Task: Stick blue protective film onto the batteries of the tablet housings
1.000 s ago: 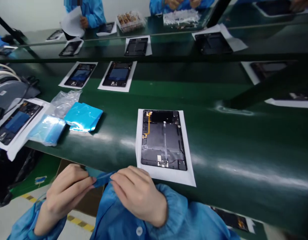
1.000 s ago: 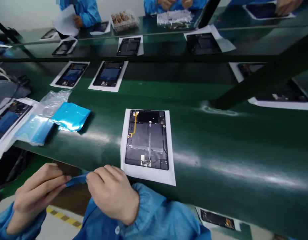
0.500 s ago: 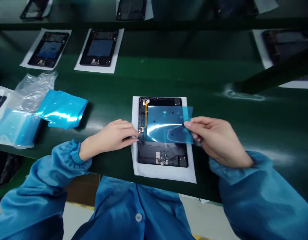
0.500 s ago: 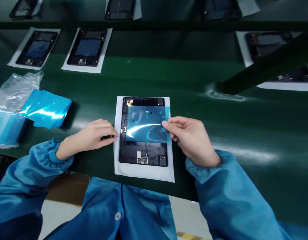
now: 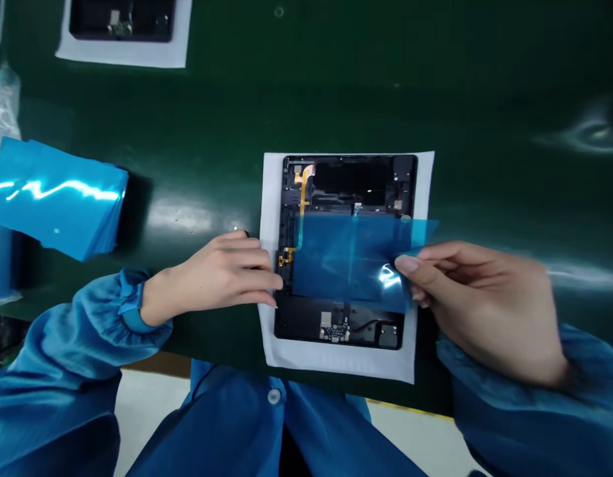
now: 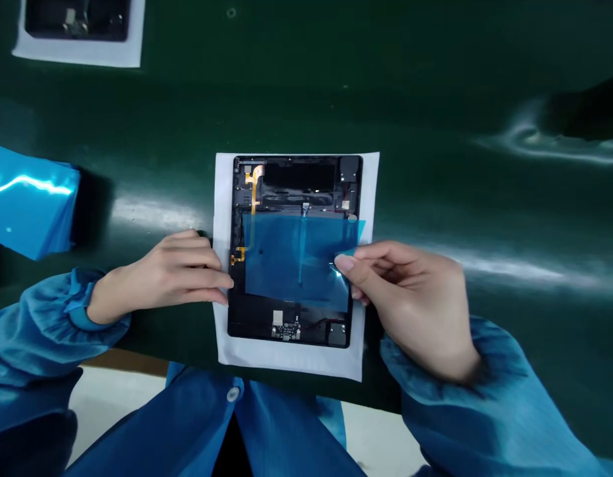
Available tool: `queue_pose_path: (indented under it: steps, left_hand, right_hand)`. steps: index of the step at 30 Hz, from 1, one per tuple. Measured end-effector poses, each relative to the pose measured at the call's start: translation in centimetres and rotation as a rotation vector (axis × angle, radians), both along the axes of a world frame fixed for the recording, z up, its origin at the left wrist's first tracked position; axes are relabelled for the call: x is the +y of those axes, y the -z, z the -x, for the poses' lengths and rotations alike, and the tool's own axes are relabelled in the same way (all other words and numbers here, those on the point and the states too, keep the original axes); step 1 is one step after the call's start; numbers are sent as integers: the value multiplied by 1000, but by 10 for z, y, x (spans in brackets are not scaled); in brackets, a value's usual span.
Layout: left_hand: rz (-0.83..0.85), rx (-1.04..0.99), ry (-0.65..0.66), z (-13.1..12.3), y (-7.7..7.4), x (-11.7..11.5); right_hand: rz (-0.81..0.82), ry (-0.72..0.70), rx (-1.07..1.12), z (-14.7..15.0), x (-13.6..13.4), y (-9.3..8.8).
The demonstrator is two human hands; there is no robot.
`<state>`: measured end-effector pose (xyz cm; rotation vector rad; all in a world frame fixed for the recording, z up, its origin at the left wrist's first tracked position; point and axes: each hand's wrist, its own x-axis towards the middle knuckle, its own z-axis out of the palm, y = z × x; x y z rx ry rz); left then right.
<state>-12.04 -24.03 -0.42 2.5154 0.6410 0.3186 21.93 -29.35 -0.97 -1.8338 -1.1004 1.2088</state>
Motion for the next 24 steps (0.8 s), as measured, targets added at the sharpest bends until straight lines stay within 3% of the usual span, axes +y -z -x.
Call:
queue_pose_path:
  steps: [5,19,24]
  left_hand:
    - [-63,-53,58,-1,-2,2]
    - [-58,-36,59,-2,-6,3]
    - [-90,233,107,-2,-8,2]
  right_hand:
    - [-42,-46,-7,1,0,-4]
    - [-97,-68,-25,1,0,-4]
    - [-99,-75,-29,2,2,-5]
